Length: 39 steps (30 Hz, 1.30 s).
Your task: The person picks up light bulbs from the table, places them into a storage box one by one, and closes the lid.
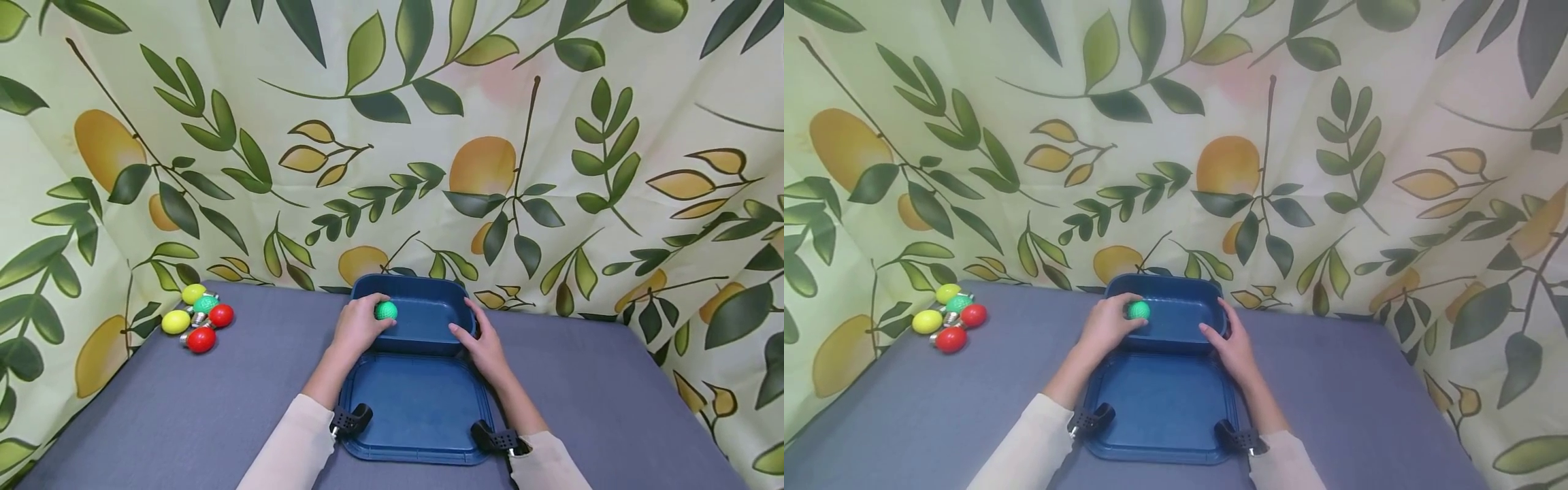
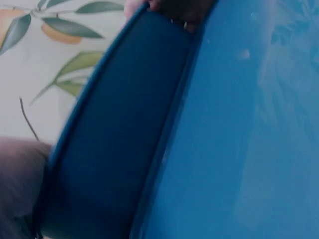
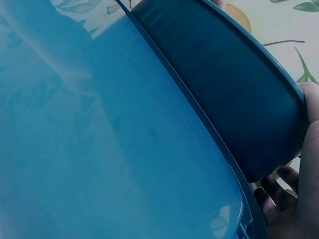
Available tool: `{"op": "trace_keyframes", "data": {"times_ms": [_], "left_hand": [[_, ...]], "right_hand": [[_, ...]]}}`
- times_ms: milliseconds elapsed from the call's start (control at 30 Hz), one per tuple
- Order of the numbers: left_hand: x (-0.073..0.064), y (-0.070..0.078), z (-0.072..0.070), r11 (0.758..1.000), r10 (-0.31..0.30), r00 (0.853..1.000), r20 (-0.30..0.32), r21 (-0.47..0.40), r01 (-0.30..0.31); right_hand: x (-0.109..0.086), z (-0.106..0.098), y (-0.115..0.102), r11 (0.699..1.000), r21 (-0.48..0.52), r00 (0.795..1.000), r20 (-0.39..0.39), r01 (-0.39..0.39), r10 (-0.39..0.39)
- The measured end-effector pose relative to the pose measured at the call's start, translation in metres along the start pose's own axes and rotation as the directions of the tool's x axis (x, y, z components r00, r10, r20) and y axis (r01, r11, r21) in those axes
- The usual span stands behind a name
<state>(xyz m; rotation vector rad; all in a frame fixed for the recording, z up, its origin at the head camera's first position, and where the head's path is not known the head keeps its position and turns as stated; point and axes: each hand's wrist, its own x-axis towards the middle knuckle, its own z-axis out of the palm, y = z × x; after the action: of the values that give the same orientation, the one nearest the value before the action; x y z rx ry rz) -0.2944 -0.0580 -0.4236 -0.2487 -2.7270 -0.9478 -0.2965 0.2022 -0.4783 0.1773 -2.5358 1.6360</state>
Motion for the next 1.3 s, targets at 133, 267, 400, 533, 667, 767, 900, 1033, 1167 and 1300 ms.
{"op": "trace_keyframes", "data": {"times_ms": [133,267,400,533,667,767,900,1033,1167,1300], "left_hand": [[-0.001,0.002,0.0,0.999,-0.012,1.0,0.02,0.045,0.011],[0.001,0.003,0.002,0.997,-0.022,0.999,0.039,0.081,0.018],[0.005,0.003,0.003,0.992,-0.036,0.998,0.05,0.121,0.03],[0.007,0.002,0.003,0.988,-0.068,0.996,0.051,0.146,0.06],[0.007,0.005,0.004,0.987,-0.083,0.996,0.044,0.14,0.077],[0.007,0.009,0.006,0.985,-0.116,0.993,0.032,0.129,0.111],[0.011,0.017,0.008,0.982,-0.168,0.985,0.047,0.1,0.162],[0.022,0.018,0.01,0.981,-0.195,0.975,0.108,0.048,0.19],[0.032,0.012,0.014,0.986,-0.166,0.972,0.166,0.016,0.166],[0.039,0.009,0.014,0.989,-0.122,0.97,0.209,-0.054,0.136]], "right_hand": [[-0.003,0.002,0.001,1.0,0.006,1.0,0.015,-0.014,0.014],[-0.004,0.001,0.0,1.0,0.015,1.0,0.015,-0.007,0.007],[-0.002,0.001,0.001,1.0,0.007,1.0,0.012,-0.009,0.008],[0.0,0.003,0.002,1.0,0.004,1.0,0.019,-0.009,0.009],[-0.001,0.003,0.001,1.0,0.017,1.0,0.005,0.001,-0.001],[-0.003,0.003,0.002,1.0,0.017,1.0,0.002,-0.002,0.002],[-0.005,0.003,0.002,1.0,0.022,1.0,0.005,-0.013,0.013],[-0.011,-0.001,-0.015,0.999,0.038,0.999,0.009,-0.035,0.034],[-0.008,-0.001,-0.01,0.998,0.035,0.999,0.006,-0.046,0.046],[0.0,0.0,0.001,0.999,0.017,1.0,-0.001,-0.029,0.029]]}}
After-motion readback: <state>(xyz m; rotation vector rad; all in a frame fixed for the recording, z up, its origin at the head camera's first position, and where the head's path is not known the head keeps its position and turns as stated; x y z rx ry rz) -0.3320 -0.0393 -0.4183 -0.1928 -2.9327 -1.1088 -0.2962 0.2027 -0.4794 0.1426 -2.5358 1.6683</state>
